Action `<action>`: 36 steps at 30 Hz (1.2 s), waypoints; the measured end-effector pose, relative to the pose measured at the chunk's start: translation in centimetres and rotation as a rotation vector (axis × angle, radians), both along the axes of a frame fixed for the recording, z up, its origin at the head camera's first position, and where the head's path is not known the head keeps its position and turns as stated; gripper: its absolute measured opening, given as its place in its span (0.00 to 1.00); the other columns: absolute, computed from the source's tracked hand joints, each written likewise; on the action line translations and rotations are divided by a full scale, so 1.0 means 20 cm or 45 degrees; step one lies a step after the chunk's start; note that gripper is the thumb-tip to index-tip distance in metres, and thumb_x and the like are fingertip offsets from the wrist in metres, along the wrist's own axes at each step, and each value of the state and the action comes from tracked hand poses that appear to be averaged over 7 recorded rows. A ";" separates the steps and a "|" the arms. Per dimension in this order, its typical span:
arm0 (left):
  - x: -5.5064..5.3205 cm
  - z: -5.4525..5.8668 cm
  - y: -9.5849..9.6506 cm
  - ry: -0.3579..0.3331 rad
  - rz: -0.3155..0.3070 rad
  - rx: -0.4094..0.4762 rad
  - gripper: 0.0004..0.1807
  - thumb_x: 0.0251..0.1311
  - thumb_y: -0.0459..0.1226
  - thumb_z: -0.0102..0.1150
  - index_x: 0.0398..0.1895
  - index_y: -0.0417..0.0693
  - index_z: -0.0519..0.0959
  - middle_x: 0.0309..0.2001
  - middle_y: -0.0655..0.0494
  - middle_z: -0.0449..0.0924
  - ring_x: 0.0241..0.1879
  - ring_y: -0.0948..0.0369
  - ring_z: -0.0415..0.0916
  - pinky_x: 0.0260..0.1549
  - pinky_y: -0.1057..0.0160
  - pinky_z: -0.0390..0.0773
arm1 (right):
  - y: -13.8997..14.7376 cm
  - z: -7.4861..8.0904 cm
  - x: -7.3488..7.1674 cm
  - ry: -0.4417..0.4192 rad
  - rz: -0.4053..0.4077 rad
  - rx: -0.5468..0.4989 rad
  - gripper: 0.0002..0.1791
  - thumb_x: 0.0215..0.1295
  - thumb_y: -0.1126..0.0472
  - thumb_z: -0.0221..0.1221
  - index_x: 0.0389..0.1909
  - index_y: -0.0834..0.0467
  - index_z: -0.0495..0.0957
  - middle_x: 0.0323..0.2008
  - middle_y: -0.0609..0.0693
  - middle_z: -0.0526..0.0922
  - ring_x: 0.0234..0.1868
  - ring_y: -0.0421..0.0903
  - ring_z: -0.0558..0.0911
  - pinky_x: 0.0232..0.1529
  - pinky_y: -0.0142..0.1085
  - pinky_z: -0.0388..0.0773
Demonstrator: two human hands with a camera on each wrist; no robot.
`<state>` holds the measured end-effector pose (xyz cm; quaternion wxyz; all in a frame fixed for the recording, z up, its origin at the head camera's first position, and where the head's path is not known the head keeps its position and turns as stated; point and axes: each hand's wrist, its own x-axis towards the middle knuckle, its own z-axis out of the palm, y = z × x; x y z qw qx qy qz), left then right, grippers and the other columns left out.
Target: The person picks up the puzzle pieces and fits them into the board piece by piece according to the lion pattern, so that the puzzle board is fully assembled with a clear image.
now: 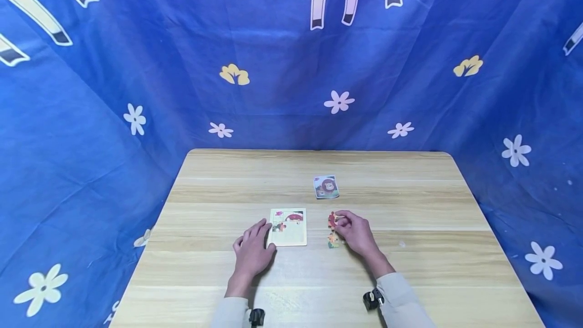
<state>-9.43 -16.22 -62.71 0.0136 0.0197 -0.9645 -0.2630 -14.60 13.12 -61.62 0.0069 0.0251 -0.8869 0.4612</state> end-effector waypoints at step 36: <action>0.02 -0.01 0.01 0.049 0.015 -0.001 0.31 0.53 0.43 0.57 0.64 0.54 0.72 0.71 0.57 0.64 0.67 0.50 0.61 0.60 0.37 0.54 | -0.39 -0.05 0.01 0.207 0.276 0.349 0.21 0.54 0.49 0.67 0.51 0.40 0.81 0.36 0.41 0.78 0.42 0.41 0.74 0.46 0.39 0.67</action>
